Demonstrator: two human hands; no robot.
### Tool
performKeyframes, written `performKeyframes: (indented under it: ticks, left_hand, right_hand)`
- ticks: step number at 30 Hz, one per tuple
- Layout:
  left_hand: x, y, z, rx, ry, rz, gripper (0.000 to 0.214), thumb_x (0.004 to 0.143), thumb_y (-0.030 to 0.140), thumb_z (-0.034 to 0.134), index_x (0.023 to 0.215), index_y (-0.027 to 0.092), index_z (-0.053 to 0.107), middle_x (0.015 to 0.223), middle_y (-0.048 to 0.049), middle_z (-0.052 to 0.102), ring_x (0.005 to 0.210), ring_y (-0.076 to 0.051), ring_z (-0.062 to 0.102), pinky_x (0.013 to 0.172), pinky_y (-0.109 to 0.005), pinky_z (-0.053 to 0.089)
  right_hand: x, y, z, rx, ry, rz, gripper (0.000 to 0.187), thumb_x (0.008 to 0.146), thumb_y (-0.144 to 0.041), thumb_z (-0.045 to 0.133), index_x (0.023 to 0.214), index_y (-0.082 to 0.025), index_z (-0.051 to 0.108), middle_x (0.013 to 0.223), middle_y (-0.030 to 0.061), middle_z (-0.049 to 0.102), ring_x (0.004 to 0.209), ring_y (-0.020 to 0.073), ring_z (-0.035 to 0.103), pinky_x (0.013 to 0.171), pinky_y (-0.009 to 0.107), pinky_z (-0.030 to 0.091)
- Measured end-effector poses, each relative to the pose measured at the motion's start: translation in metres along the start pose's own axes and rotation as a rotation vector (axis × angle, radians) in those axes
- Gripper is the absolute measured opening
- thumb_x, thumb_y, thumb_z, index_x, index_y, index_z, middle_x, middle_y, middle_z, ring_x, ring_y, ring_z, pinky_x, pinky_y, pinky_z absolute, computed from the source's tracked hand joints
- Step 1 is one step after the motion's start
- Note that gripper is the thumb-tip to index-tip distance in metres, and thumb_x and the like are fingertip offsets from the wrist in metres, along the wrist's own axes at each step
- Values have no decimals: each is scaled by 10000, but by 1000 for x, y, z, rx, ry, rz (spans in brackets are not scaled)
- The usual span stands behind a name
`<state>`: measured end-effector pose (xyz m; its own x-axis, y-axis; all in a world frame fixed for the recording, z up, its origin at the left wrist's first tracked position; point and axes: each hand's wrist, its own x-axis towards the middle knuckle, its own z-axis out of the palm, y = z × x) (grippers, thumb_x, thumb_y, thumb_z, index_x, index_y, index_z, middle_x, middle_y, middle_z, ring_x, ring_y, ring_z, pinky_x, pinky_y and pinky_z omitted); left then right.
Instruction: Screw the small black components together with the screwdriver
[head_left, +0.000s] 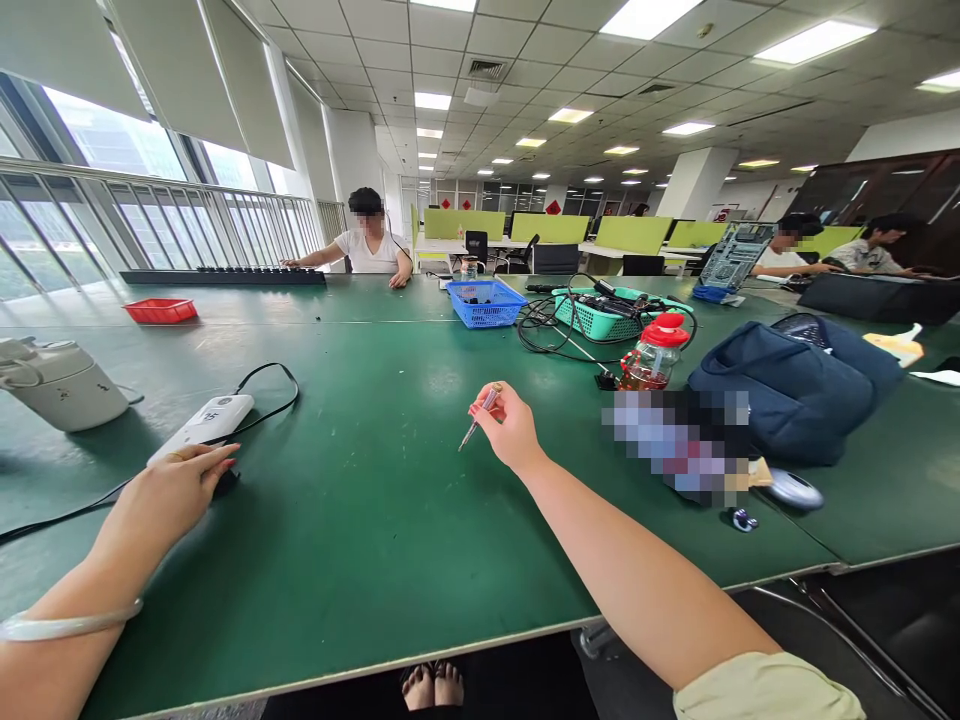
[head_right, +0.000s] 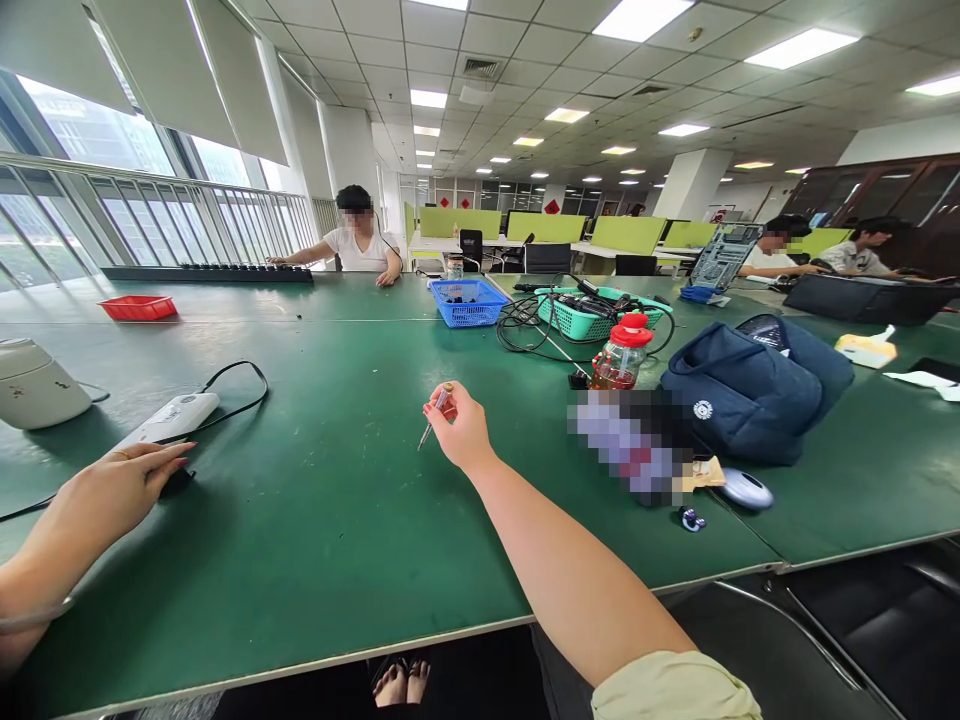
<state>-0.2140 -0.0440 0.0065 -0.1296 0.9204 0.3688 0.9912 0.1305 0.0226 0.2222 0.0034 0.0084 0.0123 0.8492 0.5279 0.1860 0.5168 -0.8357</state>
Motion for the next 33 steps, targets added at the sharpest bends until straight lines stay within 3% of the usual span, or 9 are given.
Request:
performKeyframes:
  ticks: [7,14,21,23,26,28,33]
  left_hand:
    - [2,-11,5,-47,-43,-18,481,905,500,369,1078,307,775,1218,-55,668,1000,-263,661,814,-375,535]
    - [6,-9,8,-66,-47,119,574,841,556,379,1139,202,720,1023,-113,601,876,-276,630,811,-392,519]
    - [11,-11,11,-272,-74,144,461,823,510,359,837,198,698,975,-124,669,952,-270,616,937,-381,484]
    - [10,-13,11,-309,-85,121,448,811,552,385,822,203,665,955,-105,699,931,-266,620,892,-363,491]
    - [8,-17,11,-312,-133,68,484,789,644,407,854,221,632,861,-45,711,732,-220,588,695,-311,484]
    - [8,-19,13,-348,-155,64,490,781,659,425,884,223,623,886,-33,725,713,-204,578,682,-295,478]
    - [9,-24,17,-502,-176,1,612,764,731,441,1028,207,618,1151,-95,728,989,-258,641,897,-347,497]
  right_hand:
    - [0,0,0,-16,-13,-7,143,787,-360,600,831,-242,531,769,15,660,715,200,680,696,349,559]
    - [-1,0,0,-30,-9,-16,148,787,-360,605,837,-239,536,768,16,665,699,192,672,690,344,562]
    - [-3,-6,-1,-36,-23,-18,148,800,-367,602,836,-240,536,771,20,665,709,198,676,688,344,561]
    - [-3,-6,-1,-42,-21,-17,147,801,-369,602,836,-242,537,771,19,665,710,199,676,690,345,561]
    - [-3,-5,-1,-45,-16,-18,149,797,-371,605,836,-244,538,772,19,671,711,201,677,685,343,559]
    - [-3,-5,-1,-48,-14,-18,149,796,-369,607,839,-244,540,772,19,671,706,199,674,688,345,560]
    - [-3,-5,-2,-37,-18,-14,148,798,-367,612,839,-244,541,763,19,660,694,201,664,694,358,560]
